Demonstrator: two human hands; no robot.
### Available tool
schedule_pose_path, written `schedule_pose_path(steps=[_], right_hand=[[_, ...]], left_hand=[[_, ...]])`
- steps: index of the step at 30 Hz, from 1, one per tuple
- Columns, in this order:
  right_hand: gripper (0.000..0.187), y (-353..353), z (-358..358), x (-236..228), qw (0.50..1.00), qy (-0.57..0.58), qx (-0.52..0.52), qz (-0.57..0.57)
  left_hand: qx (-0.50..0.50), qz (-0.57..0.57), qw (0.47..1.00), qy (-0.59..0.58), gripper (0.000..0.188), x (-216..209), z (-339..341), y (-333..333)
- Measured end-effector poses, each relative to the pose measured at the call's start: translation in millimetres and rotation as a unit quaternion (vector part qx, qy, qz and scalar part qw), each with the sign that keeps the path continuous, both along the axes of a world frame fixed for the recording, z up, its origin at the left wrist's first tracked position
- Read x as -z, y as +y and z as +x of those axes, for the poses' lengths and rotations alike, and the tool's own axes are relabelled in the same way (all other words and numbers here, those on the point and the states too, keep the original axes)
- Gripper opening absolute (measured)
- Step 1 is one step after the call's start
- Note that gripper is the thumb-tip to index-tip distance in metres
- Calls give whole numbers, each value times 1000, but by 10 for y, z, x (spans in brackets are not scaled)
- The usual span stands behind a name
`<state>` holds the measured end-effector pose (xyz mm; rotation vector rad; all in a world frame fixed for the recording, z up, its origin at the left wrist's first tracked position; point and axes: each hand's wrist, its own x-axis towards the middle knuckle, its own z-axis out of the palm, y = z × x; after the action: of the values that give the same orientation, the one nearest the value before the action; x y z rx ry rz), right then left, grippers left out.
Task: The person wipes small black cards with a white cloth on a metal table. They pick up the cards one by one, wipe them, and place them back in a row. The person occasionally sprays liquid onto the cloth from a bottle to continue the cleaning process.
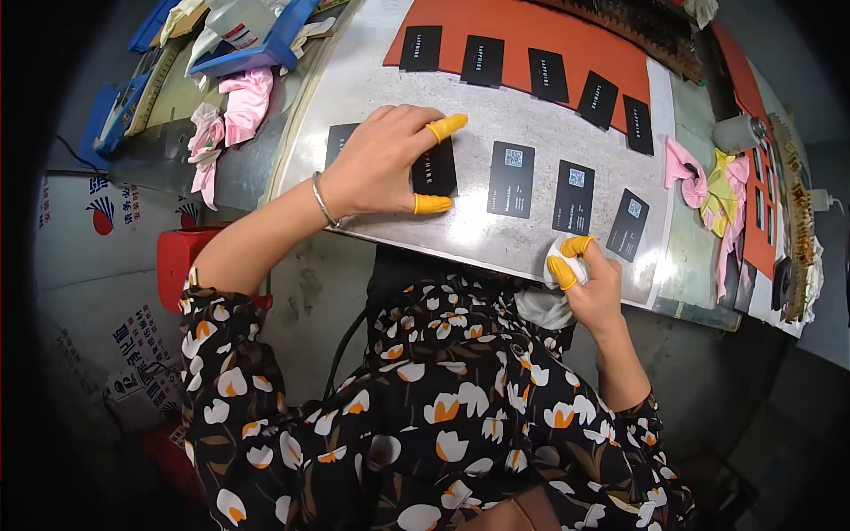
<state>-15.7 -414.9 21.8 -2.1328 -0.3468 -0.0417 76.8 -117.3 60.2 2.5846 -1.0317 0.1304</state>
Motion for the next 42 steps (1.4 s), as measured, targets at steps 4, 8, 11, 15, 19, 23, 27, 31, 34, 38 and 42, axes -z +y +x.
schedule_pose_path(steps=[4, 8, 11, 15, 19, 23, 27, 31, 34, 38, 42], right_hand=[[19, -4, 13, 13, 1000, -15, -7, 3], [19, -14, 7, 10, 1000, 20, -2, -7], [18, -2, 10, 32, 1000, 11, -1, 4], [18, 9, 11, 21, 1000, 19, -2, 15], [18, -2, 23, 32, 1000, 9, -1, 11], [17, 9, 13, 33, 1000, 21, 2, 16], [15, 24, 22, 16, 1000, -15, -5, 2], [15, 8, -13, 0, 999, 37, 20, 18], [14, 32, 6, -16, 1000, 24, 6, 2], [13, 14, 2, 25, 1000, 15, 10, 16], [15, 11, 4, 44, 999, 32, 8, -3]], left_hand=[[-13, -148, 984, 93, 83, 158, 5, 67], [-11, -122, 984, 127, 94, 247, -27, 279], [-59, 50, 994, 71, 105, 193, -45, 608], [-134, 103, 982, 88, 106, 203, -69, 1030], [-125, 74, 987, 71, 96, 197, -103, 963], [-49, 126, 990, -36, 72, -35, -130, 788], [-128, -1, 991, 34, 74, -13, -177, 833], [-77, -211, 969, 106, 75, 224, -165, 974], [-115, -161, 979, 56, 72, 284, -237, 1109], [-153, -241, 939, 193, 49, 96, -400, 1123], [91, -599, 631, 484, 34, -701, -1001, 476]])
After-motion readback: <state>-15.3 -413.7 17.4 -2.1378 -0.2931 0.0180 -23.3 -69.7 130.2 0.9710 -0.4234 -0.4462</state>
